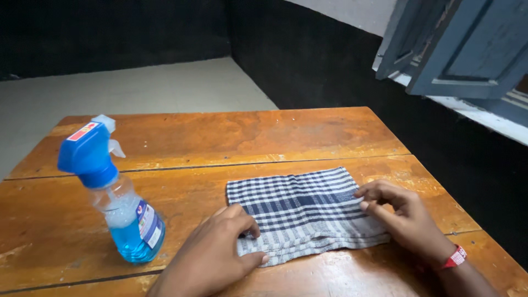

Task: The person sprays a blue cleaning liquid onto a wooden table and wipes the surface with a checkered cloth. They fold the cloth multiple times and continue wiping different areas of the table.

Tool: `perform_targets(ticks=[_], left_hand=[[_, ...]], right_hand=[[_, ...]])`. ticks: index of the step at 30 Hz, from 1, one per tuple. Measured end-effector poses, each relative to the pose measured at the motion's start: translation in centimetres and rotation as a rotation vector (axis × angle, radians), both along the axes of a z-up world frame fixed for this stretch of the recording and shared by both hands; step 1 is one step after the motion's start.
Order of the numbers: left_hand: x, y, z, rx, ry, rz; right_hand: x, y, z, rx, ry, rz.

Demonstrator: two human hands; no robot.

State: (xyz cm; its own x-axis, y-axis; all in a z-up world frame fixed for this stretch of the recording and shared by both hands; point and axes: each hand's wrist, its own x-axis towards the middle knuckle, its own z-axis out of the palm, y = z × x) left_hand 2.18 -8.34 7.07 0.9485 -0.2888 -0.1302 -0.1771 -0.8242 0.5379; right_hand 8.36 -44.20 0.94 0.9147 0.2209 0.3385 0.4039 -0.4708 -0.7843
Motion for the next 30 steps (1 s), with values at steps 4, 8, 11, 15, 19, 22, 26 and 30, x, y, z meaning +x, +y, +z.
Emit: perform_targets(ticks=[4, 8, 11, 15, 19, 22, 26, 30], left_hand=[[-0.1, 0.0, 0.0, 0.020, 0.085, 0.036], [-0.3, 0.0, -0.1, -0.059, 0.060, 0.055], [0.0, 0.0, -0.3, -0.082, 0.045, 0.070], [0.0, -0.2, -1.0, -0.120, -0.057, 0.069], [-0.1, -0.4, -0.8, -0.188, -0.218, 0.204], [-0.2, -0.1, -0.8, -0.162, -0.434, 0.216], [0.0, -0.1, -1.3, -0.246, -0.596, 0.244], [0.7, 0.0, -2.2, -0.396, -0.745, 0.280]], right_hand=[[-1.7, 2.5, 0.9, -0.182, 0.169, -0.037], [-3.0, 5.1, 2.0, -0.377, 0.070, 0.077], [-3.3, 5.9, 2.5, -0.466, -0.095, 0.126], [-3.7, 6.1, 2.7, -0.522, -0.243, 0.152], [-4.3, 6.6, 2.8, -0.546, -0.370, 0.124], [-4.3, 6.6, 2.8, -0.577, -0.398, 0.142], [-4.1, 6.7, 2.2, -0.529, -0.418, 0.138], [-4.3, 6.6, 1.4, -0.334, -0.312, 0.072]])
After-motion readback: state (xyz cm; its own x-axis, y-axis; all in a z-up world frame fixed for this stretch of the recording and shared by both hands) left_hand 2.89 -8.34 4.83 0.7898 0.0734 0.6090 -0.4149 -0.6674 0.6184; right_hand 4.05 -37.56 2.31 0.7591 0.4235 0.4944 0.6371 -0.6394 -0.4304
